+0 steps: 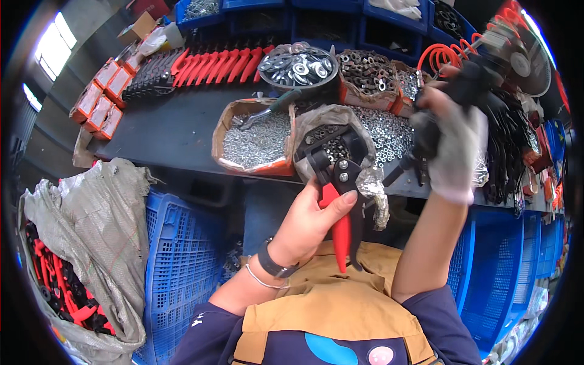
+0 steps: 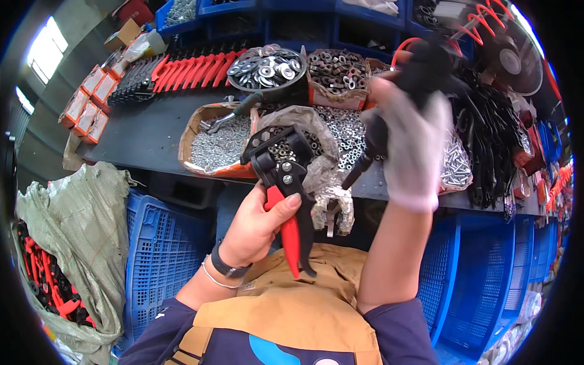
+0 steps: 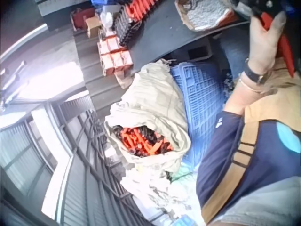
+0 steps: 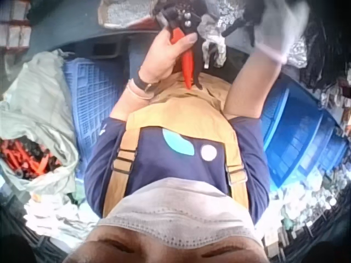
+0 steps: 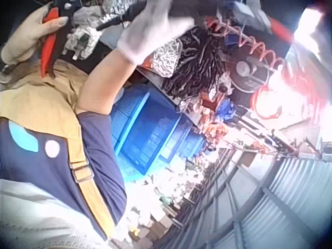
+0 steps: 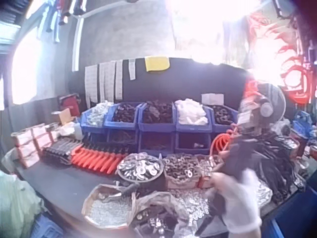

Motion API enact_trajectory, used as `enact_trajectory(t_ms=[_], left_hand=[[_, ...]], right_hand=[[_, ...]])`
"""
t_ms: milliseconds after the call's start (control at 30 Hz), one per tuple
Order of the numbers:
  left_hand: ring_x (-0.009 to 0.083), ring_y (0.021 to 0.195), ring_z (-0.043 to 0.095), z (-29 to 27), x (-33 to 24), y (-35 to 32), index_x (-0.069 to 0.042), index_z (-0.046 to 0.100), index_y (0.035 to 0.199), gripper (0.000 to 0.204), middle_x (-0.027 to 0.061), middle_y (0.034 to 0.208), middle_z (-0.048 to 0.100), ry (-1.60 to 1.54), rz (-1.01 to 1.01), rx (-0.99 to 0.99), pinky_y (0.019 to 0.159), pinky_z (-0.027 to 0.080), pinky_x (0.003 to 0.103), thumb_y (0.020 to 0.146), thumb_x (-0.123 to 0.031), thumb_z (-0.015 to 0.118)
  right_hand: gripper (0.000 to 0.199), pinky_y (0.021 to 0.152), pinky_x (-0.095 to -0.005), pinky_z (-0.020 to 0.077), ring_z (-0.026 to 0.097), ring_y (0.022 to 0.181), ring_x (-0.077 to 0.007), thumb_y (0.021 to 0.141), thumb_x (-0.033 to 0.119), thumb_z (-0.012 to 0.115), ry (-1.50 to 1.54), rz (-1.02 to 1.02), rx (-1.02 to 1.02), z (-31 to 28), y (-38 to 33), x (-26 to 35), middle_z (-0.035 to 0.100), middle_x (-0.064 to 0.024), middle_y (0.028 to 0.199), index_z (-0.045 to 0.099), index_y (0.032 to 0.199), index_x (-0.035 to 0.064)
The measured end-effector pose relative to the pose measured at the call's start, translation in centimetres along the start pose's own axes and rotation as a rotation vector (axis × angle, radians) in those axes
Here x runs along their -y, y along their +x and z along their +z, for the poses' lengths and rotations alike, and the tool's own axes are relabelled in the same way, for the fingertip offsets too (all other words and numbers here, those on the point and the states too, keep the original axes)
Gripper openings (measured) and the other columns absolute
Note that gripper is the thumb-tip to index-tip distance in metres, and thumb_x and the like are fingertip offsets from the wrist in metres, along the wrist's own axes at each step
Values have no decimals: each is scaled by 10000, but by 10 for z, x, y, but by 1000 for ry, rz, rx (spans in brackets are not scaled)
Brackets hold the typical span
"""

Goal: The person assembles small hardware components by hand, joining metal brackets and plastic housing with screws and nuts using an air-powered screwdriver, then making manual adjustments.

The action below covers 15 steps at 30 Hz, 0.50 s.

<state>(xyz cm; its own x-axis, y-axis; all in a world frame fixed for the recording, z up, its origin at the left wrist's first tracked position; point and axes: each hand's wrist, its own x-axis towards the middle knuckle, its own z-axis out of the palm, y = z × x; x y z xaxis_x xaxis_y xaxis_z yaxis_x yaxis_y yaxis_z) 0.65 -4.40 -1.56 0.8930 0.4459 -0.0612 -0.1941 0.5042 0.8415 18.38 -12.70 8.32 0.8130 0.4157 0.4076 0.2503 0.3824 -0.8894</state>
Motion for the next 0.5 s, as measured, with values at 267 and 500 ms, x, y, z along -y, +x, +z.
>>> enact_trajectory(t_ms=[267,500], left_hand=[[360,1079,589,-10,-11,-8,-142,361,1332,491,133,1309,497,-546,-29,261,888,519,471,944,-406,508],[262,974,603,-25,-2,5,-126,510,1217,390,38,1115,568,-840,-47,228,800,528,440,871,-275,612]], right_hand=[[564,850,-400,460,602,953,-374,835,250,624,-944,153,137,-11,59,-163,626,-231,1016,429,1298,-6],[234,832,-445,427,517,955,-397,926,254,534,-829,-264,575,30,-31,-46,549,-197,1054,575,1006,38]])
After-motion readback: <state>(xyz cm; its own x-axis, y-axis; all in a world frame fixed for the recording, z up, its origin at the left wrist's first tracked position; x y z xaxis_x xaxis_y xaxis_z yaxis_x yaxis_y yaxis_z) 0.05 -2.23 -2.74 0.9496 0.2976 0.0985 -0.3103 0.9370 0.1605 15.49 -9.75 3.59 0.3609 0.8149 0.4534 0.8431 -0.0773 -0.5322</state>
